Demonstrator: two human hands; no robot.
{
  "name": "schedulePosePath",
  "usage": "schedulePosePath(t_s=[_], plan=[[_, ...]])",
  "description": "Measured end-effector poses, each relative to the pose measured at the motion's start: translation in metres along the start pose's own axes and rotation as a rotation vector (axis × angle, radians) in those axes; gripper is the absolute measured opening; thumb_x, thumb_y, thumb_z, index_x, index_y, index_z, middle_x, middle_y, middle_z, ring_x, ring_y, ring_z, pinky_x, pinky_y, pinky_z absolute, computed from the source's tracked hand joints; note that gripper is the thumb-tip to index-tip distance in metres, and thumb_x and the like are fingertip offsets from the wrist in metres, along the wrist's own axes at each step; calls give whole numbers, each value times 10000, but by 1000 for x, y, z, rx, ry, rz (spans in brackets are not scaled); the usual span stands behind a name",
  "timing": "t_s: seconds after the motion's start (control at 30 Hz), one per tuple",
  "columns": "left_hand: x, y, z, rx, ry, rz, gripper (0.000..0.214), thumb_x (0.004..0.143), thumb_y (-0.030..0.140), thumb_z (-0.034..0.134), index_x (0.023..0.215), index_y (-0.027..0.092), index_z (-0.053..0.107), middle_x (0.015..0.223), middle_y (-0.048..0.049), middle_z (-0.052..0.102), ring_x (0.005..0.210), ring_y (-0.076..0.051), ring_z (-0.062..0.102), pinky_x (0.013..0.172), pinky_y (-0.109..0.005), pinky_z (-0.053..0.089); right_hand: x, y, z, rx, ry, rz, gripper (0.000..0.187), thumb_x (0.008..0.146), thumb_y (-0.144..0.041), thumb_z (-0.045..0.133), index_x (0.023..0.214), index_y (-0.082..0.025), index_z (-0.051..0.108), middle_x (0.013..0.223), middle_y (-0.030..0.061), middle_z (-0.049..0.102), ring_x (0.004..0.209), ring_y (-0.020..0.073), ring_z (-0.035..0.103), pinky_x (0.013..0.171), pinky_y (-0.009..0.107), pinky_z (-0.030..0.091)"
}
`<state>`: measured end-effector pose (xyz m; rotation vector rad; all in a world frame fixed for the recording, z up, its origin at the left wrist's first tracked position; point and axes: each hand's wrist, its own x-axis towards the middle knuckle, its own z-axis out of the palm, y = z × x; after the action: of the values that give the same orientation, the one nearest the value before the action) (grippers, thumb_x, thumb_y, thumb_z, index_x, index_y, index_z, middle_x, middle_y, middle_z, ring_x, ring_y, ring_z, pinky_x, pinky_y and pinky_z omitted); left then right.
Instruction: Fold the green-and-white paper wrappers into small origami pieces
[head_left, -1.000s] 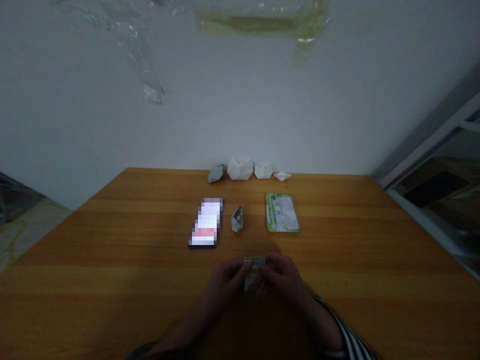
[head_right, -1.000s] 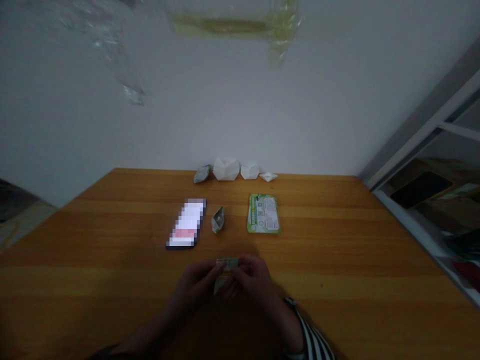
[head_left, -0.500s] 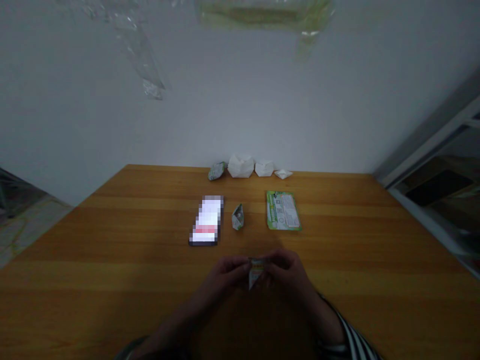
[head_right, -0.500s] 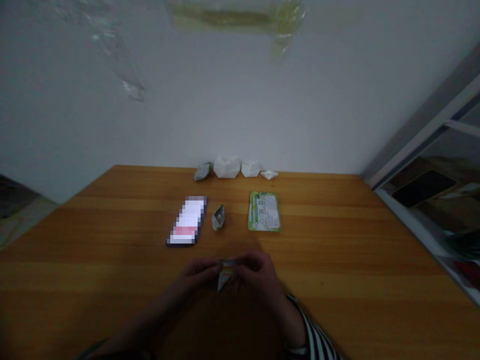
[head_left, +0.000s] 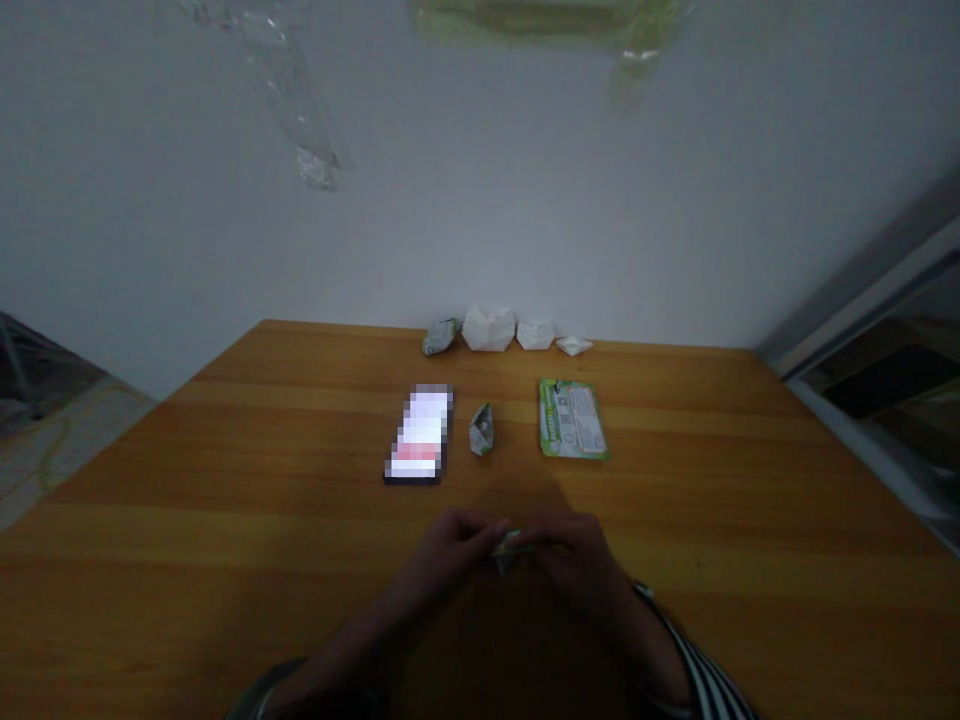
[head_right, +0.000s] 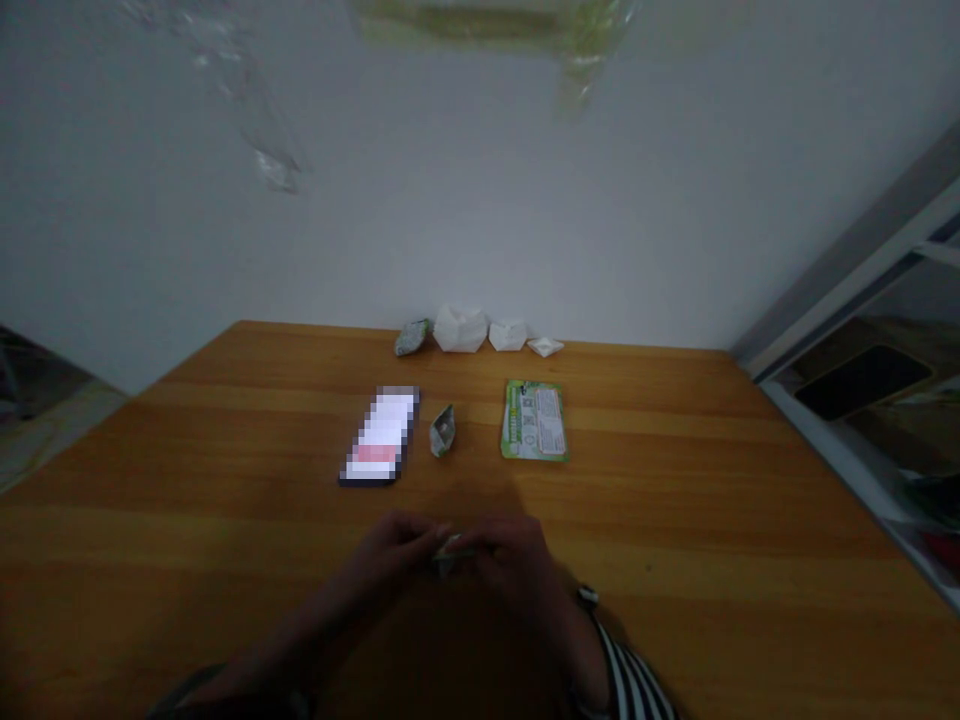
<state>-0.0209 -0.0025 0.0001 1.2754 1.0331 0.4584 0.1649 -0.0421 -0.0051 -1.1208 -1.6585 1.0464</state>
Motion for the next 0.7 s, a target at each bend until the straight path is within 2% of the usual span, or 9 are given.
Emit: schedulePosePath(t_s=[0.07, 0.17, 0.27, 0.33, 0.47, 0.63, 0.7], plan=[[0, 1, 0, 56, 30, 43, 440, 789, 477, 565, 605, 98, 695, 495, 5, 545, 471, -102, 429, 469, -204, 300, -1, 1, 1, 18, -2, 31, 165, 838, -204, 584, 893, -224, 739, 815, 43, 763, 745, 190, 704, 721, 315, 541], [-1, 2, 0, 159, 155, 105, 411, 812, 435, 530, 602, 112, 674, 525, -5, 562, 509, -130, 474, 494, -218, 336, 0, 5, 0, 160, -4, 121, 201, 806, -261, 638, 992, -206, 691, 948, 64, 733, 856, 206, 685, 770, 326, 534], [-3, 1, 1, 306, 236, 183, 373, 826, 395, 523, 590, 136, 653, 525, 2, 562, 515, -140, 481, 498, -223, 329, 3, 9, 1, 359, 34, 244, 284, 839, -392, 578, 1019, -185, 653, 838, 46, 716, 672, 170, 676, 616, 285, 544], [-4, 0, 3, 384, 245, 236, 346, 839, 357, 518, 594, 151, 650, 539, 4, 578, 519, -140, 483, 504, -225, 322, 4, 13, 4, 357, 86, 319, 307, 827, -439, 576, 921, -165, 678, 699, 19, 695, 532, 139, 629, 512, 247, 507], [-5, -5, 9, 434, 268, 285, 317, 835, 290, 517, 566, 164, 627, 530, 10, 580, 508, -134, 473, 500, -225, 313, 3, 15, 11, 153, 171, 355, 281, 752, -392, 669, 625, -142, 694, 546, 12, 664, 494, 137, 594, 470, 219, 445], [-4, -6, 12, 339, 262, 201, 360, 837, 336, 509, 552, 147, 624, 517, -1, 583, 503, -137, 486, 484, -221, 338, 1, 12, 16, 144, 226, 355, 285, 774, -376, 641, 620, -142, 691, 519, 9, 657, 453, 133, 584, 446, 217, 435], [-3, -7, 13, 261, 234, 184, 301, 834, 347, 520, 682, 144, 682, 608, -21, 659, 559, -158, 550, 531, -229, 401, 3, 14, 16, 179, 253, 385, 303, 757, -404, 653, 603, -143, 674, 495, 2, 638, 436, 131, 571, 432, 218, 432]])
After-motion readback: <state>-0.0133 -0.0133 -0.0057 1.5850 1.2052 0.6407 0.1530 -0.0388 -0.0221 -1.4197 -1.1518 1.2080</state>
